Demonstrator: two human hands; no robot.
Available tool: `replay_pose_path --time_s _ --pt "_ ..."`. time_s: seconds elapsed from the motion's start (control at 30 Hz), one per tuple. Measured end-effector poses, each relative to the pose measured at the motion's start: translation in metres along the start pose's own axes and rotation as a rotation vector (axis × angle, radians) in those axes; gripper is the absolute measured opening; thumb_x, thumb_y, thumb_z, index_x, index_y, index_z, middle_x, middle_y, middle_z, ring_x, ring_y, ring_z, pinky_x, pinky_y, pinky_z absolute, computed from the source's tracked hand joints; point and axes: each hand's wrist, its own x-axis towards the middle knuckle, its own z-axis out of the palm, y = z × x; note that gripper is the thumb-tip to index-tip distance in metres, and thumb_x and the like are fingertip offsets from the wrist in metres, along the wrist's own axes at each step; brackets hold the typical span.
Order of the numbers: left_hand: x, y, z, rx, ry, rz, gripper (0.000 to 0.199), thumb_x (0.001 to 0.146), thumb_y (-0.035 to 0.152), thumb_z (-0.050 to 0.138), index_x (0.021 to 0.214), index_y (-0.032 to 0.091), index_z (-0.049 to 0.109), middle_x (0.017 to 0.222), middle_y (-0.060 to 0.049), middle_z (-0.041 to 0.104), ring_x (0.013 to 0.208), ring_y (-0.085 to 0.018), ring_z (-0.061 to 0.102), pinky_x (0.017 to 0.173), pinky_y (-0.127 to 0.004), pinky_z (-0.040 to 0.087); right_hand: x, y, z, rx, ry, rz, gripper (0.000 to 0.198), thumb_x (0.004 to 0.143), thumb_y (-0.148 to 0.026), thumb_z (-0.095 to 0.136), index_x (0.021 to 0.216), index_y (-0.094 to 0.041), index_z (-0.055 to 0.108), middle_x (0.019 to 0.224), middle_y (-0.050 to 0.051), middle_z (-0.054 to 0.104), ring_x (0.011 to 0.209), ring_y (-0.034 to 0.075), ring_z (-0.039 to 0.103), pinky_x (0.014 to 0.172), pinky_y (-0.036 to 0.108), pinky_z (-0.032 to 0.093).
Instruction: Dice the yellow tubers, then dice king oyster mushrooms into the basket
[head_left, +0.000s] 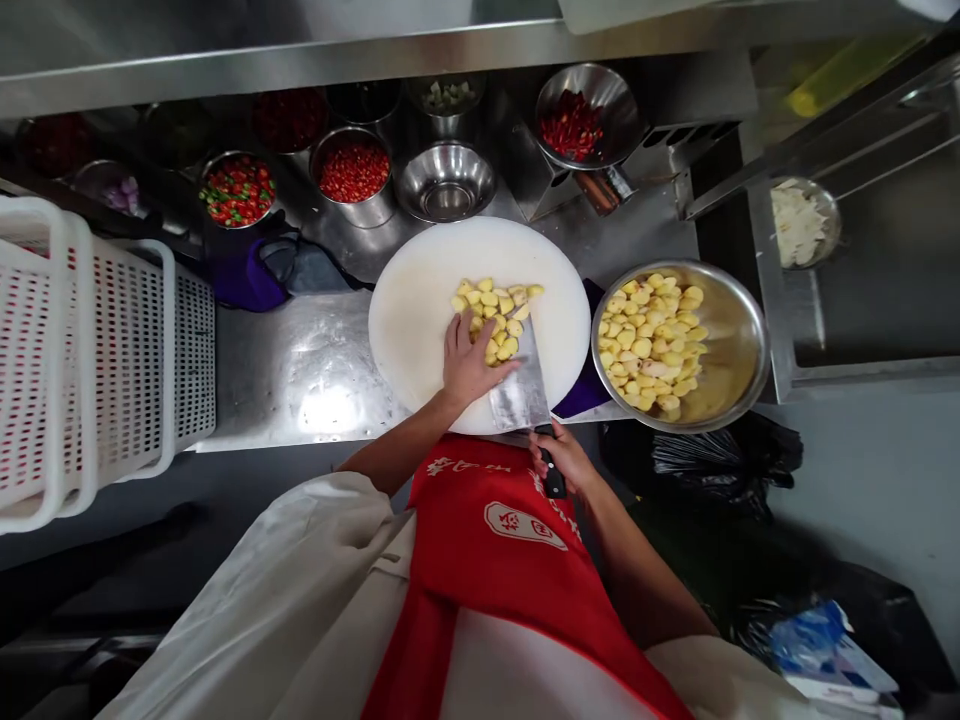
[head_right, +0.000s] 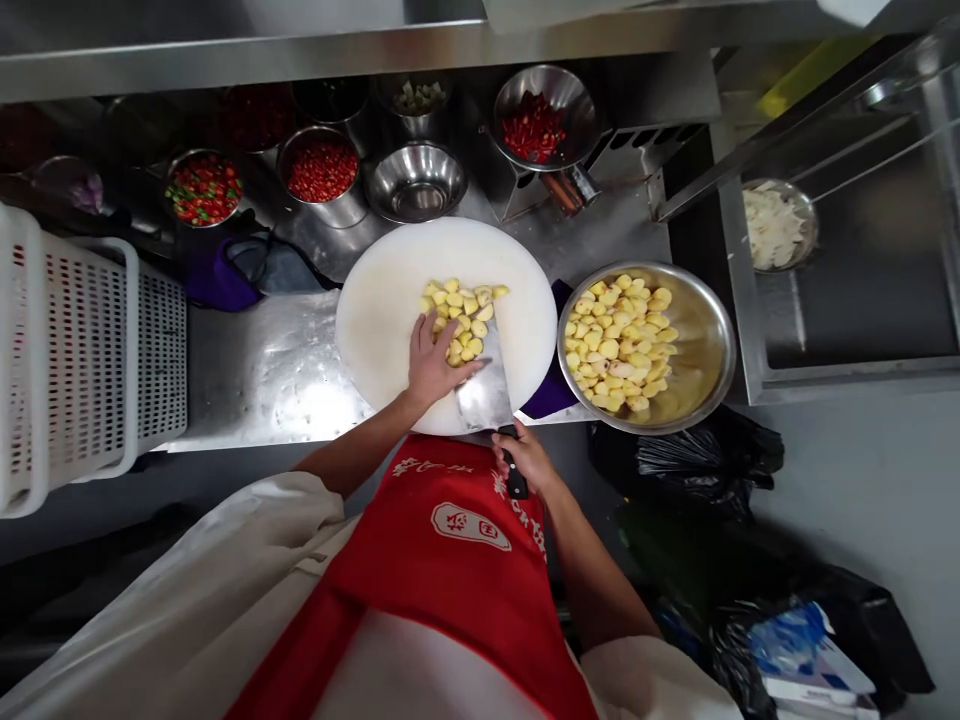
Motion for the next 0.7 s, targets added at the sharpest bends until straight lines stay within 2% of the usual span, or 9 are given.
replay_pose_path --time_s 0.17,0.27,0.37,0.53,0.7 --pt "0.001 0.003 0.008 -0.032 0.086 -0.089 0.064 0.085 0.065 0.056 0.133 0.022 0.052 0.153 -0.014 0.030 0.145 -0.031 0.024 0.117 -0.051 0.031 0.008 0.000 0.015 -0.032 -0.074 -0.005 0.037 0.070 -0.032 0.070 0.091 -0.024 0.041 0.054 -0.011 0.049 0.036 0.009 0.039 0.034 0.021 0.034" --pt "-0.002 0.005 0.007 -0.023 0.109 -0.141 0.061 0.087 0.062 0.054 0.133 0.022 0.050 0.152 -0.014 0.029 0.144 -0.030 0.025 0.116 -0.049 0.033 0.009 -0.001 0.012 -0.047 -0.129 -0.017 0.032 0.071 -0.029 0.067 0.089 -0.023 0.042 0.054 -0.011 0.050 0.036 0.008 0.039 0.034 0.021 0.034" --pt "-0.007 0.019 0.002 -0.016 0.159 -0.159 0.059 0.086 0.060 0.057 0.133 0.024 0.050 0.151 -0.012 0.029 0.144 -0.029 0.027 0.115 -0.046 0.036 0.006 -0.004 0.000 -0.058 -0.178 -0.031 0.029 0.071 -0.029 0.066 0.087 -0.023 0.042 0.054 -0.011 0.049 0.036 0.008 0.039 0.033 0.020 0.033" --pt "-0.006 0.073 -0.001 0.091 0.172 -0.137 0.059 0.088 0.057 0.056 0.136 0.025 0.048 0.156 -0.011 0.023 0.148 -0.030 0.021 0.117 -0.050 0.034 -0.015 -0.015 -0.038 -0.043 -0.234 -0.092 0.027 0.073 -0.029 0.066 0.087 -0.023 0.044 0.054 -0.010 0.049 0.037 0.008 0.039 0.034 0.020 0.033" --pt "0.012 0.151 0.023 0.115 0.187 0.043 0.059 0.087 0.057 0.057 0.137 0.027 0.049 0.154 -0.011 0.030 0.148 -0.032 0.022 0.117 -0.056 0.033 -0.047 -0.023 -0.097 0.057 -0.177 -0.161 0.029 0.073 -0.030 0.067 0.086 -0.023 0.042 0.052 -0.010 0.048 0.036 0.009 0.038 0.034 0.021 0.034"
